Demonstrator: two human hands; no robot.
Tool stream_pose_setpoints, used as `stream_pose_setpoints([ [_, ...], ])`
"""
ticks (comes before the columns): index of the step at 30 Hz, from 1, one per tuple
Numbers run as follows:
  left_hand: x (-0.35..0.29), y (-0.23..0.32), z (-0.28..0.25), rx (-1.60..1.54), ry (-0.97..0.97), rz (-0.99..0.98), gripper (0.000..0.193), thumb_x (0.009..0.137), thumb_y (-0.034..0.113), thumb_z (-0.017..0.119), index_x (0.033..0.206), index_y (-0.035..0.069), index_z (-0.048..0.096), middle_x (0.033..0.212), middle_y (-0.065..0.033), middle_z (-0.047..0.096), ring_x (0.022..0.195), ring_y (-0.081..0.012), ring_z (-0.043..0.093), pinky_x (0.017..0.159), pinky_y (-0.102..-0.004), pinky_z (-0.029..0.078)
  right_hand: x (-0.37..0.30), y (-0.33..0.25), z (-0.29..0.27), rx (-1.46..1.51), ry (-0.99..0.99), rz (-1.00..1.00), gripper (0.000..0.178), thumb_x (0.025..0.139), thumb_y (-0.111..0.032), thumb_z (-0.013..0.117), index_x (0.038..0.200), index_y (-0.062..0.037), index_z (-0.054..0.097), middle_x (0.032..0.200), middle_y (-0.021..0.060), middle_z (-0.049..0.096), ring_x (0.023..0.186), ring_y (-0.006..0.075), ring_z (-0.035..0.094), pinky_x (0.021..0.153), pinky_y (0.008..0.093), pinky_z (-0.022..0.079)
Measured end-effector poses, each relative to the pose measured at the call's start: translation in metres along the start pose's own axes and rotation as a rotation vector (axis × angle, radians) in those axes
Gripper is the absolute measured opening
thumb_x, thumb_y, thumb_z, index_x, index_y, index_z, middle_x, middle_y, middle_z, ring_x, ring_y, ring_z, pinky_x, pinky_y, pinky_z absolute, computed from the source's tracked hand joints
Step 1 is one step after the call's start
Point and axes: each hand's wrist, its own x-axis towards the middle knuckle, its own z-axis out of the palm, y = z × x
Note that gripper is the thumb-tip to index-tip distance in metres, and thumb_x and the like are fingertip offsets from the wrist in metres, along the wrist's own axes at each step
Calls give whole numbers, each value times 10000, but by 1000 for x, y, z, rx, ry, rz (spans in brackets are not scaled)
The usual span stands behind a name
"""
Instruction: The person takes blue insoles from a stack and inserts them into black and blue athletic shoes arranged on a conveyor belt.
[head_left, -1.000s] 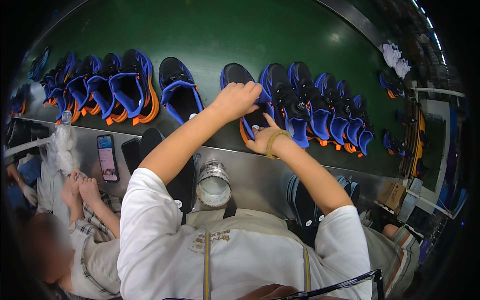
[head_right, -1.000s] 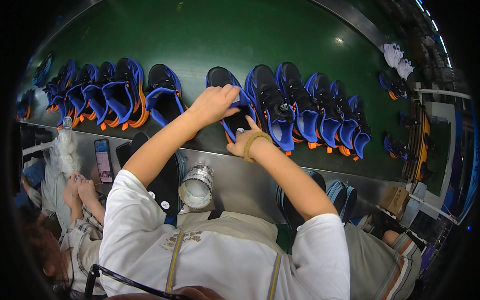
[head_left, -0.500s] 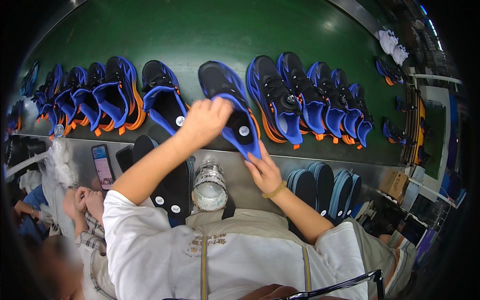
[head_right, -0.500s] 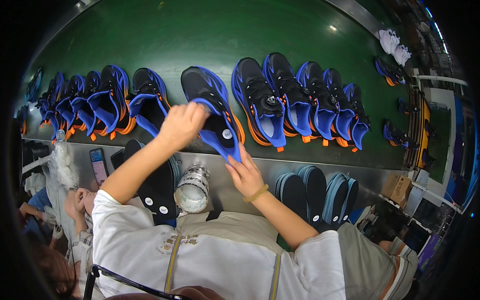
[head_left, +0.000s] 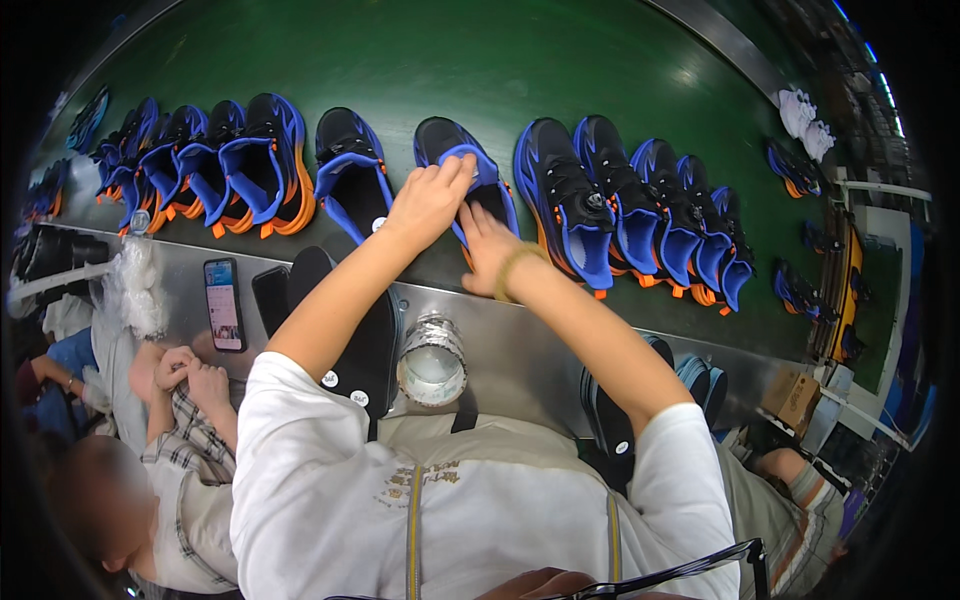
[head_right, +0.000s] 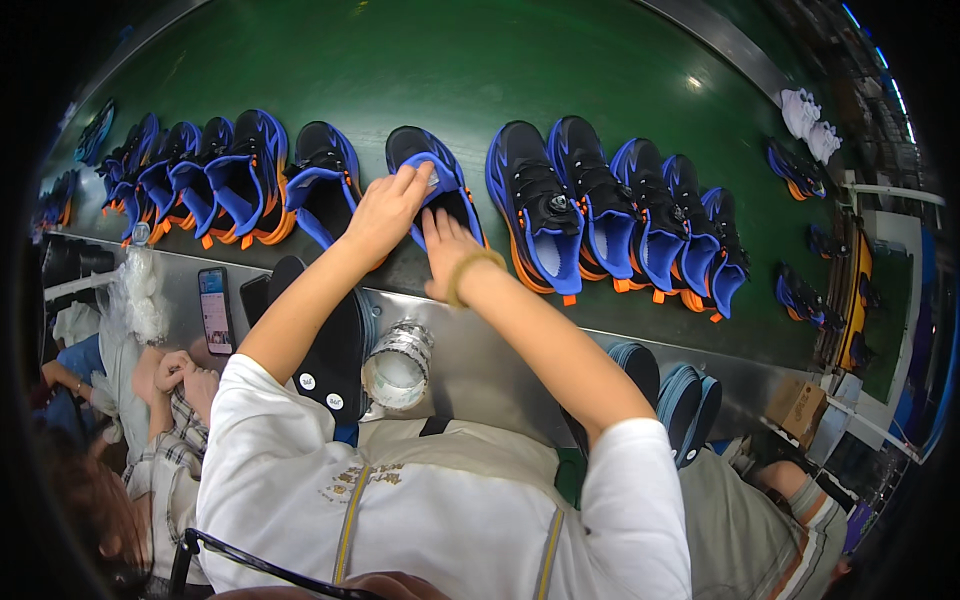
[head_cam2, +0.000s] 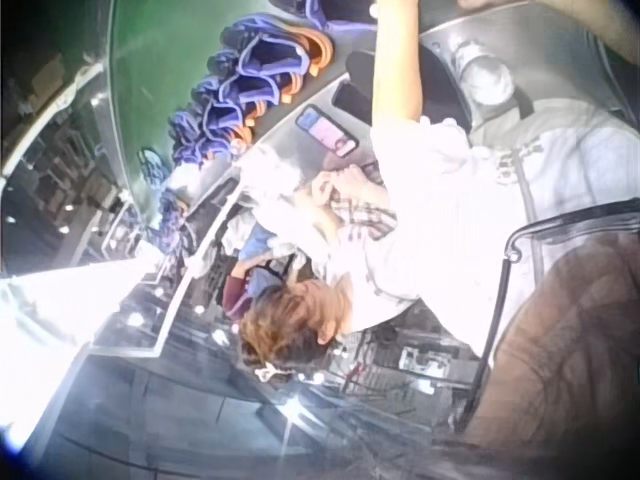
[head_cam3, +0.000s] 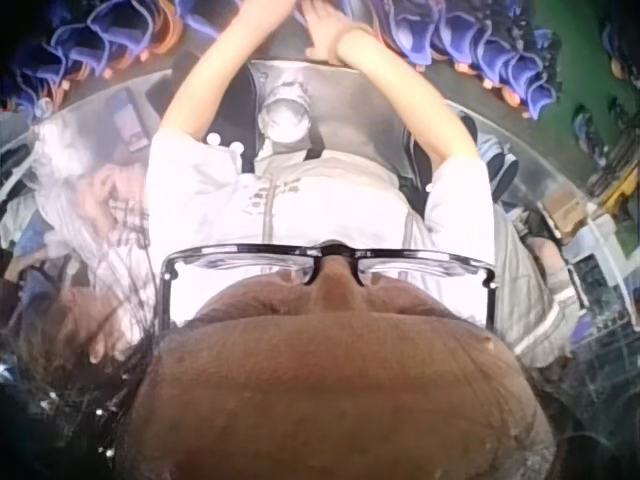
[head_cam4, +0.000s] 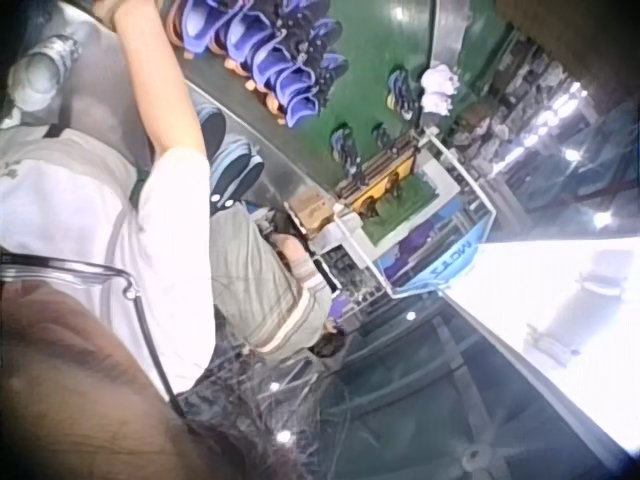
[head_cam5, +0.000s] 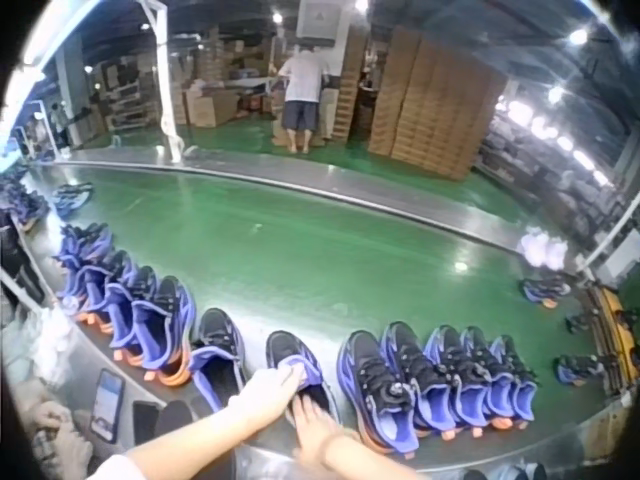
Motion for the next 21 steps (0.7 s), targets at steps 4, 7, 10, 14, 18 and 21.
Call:
stream_pose_setpoints([
  [4,0,0,0,-10,-50,-56,391,722,111,475,1095,0,435,904,-94,490,681,-231,533,614,-329,416,35,-6,-10,-127,-267,127,949,612,-446,562,1297,52,135,1353,236,145,1277,310,110,1035,419,83],
  [7,2,-1,4,-47,-32,-77,325,763,133,481,1056,-1,444,923,-110,490,668,-243,551,614,-344,430,22,-1,-2,-219,-296,132,920,652,-498,506,1299,51,151,1328,236,219,1264,279,177,1037,391,79],
  [10,-1,-1,5,-96,45,-102,291,774,134,505,1019,-10,448,923,-126,488,645,-260,570,602,-356,453,-9,-4,-11,-235,-391,59,705,710,-440,502,1216,28,358,1231,222,390,1187,308,328,1027,393,124],
  [14,1,7,-1,-294,44,-268,312,762,130,558,1026,-15,477,1003,-161,473,692,-343,551,621,-411,449,-61,7,2,-80,567,-126,200,735,-199,572,806,-12,579,1175,207,440,1123,334,381,973,418,236],
  [18,-2,32,-11,-250,58,-203,299,744,102,572,1017,-9,520,967,-143,498,733,-309,555,637,-381,440,-99,17,51,513,665,98,156,752,-117,603,848,6,609,1166,258,429,936,348,534,790,342,436],
  [21,-9,60,-17,-260,180,-166,328,727,87,592,1040,17,520,948,-118,501,733,-279,548,641,-358,434,-113,14,68,615,707,87,144,738,-77,625,830,29,595,1175,270,430,988,286,539,810,298,422],
])
